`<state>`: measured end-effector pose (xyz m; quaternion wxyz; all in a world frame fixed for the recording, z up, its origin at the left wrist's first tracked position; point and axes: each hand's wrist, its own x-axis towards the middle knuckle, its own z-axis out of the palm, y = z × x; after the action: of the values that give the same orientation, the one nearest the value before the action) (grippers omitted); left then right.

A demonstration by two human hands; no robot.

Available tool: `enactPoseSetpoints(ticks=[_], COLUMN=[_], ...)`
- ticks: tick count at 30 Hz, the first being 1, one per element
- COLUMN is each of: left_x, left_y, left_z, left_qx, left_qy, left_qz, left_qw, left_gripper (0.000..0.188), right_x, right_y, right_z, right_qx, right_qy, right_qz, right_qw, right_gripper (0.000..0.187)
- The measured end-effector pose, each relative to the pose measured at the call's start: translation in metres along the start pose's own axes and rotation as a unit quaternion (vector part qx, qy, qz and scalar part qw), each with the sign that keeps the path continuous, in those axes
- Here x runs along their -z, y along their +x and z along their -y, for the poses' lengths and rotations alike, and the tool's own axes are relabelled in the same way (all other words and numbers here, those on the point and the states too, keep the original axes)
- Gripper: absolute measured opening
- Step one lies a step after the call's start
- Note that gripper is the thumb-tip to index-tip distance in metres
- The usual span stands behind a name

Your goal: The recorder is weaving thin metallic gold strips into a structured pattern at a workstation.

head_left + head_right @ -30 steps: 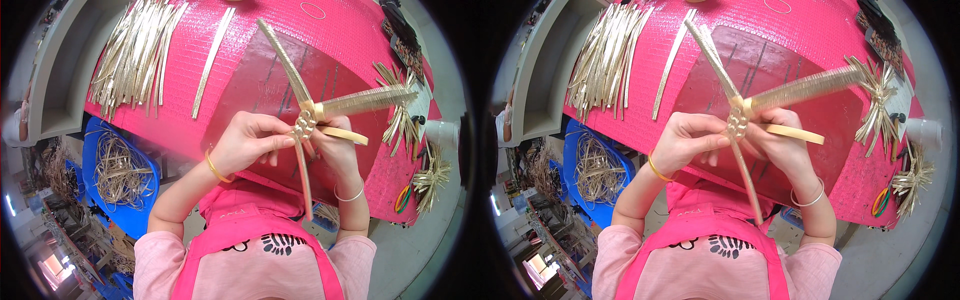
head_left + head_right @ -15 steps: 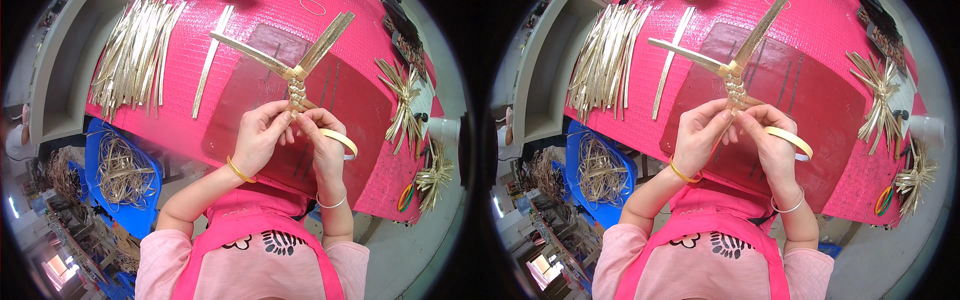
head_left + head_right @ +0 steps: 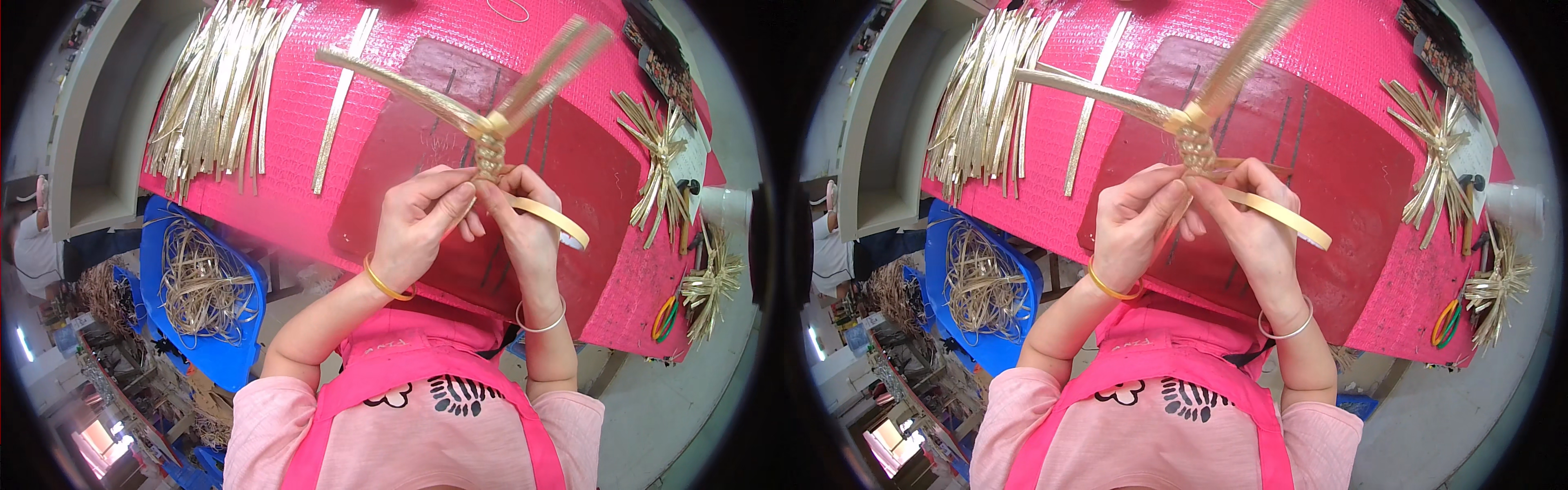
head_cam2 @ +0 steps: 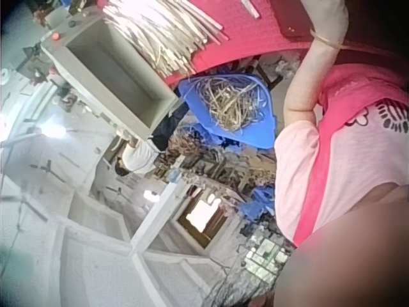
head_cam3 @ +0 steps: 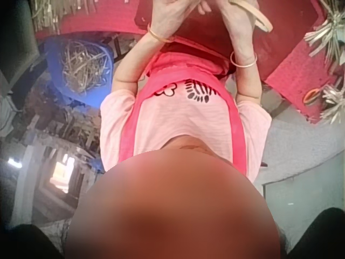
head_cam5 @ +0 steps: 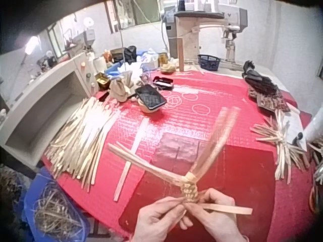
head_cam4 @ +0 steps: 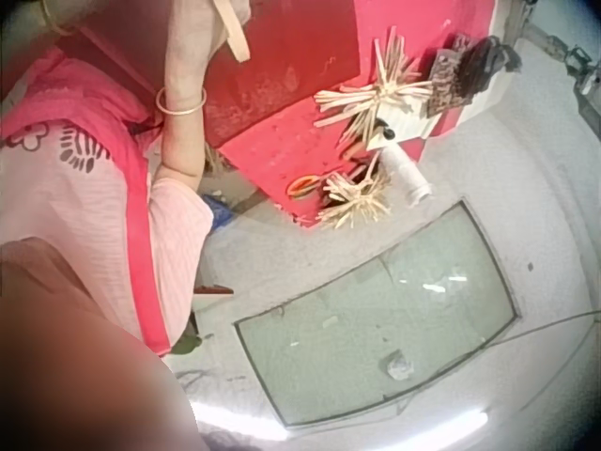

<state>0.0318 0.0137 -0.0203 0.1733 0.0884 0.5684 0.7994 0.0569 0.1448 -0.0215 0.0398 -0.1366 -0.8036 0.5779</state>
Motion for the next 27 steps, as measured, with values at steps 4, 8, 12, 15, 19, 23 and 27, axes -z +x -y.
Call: enactPoseSetpoints(ticks=[4, 8, 12, 15, 19, 23, 27], left_x=[0.003, 0.005, -0.001, 0.007, 0.003, 0.008, 0.011], left_y=[0.004, 0.007, 0.009, 0.012, 0.001, -0.004, -0.001], left_z=[-0.013, -0.015, -0.02, -0.021, -0.03, -0.018, -0.027], left_qx=[0.073, 0.154, 0.236, 0.245, 0.001, -0.062, 0.125], left_qy=[-0.1, -0.23, -0.362, -0.322, 0.075, 0.104, -0.157], left_qz=[0.025, 0.041, 0.091, 0.169, 0.029, 0.019, 0.038], left_qw=[0.992, 0.96, 0.897, 0.899, 0.997, 0.992, 0.979], left_gripper=[0.021, 0.022, 0.029, 0.033, 0.028, 0.019, 0.02], right_x=[0.0, -0.006, -0.019, -0.02, -0.017, -0.023, -0.013], right_y=[-0.013, -0.019, -0.021, -0.02, -0.02, -0.026, -0.03], right_z=[0.003, -0.008, 0.003, 0.004, -0.007, 0.011, 0.003], right_qx=[-0.001, 0.009, 0.006, -0.001, 0.001, 0.033, 0.065], right_qy=[0.245, 0.269, 0.423, 0.495, 0.404, 0.365, 0.344], right_qz=[0.009, -0.017, -0.013, 0.003, -0.014, -0.043, -0.04], right_qw=[0.97, 0.963, 0.906, 0.869, 0.915, 0.929, 0.936], right_gripper=[0.011, 0.014, 0.021, 0.018, 0.01, 0.011, 0.018])
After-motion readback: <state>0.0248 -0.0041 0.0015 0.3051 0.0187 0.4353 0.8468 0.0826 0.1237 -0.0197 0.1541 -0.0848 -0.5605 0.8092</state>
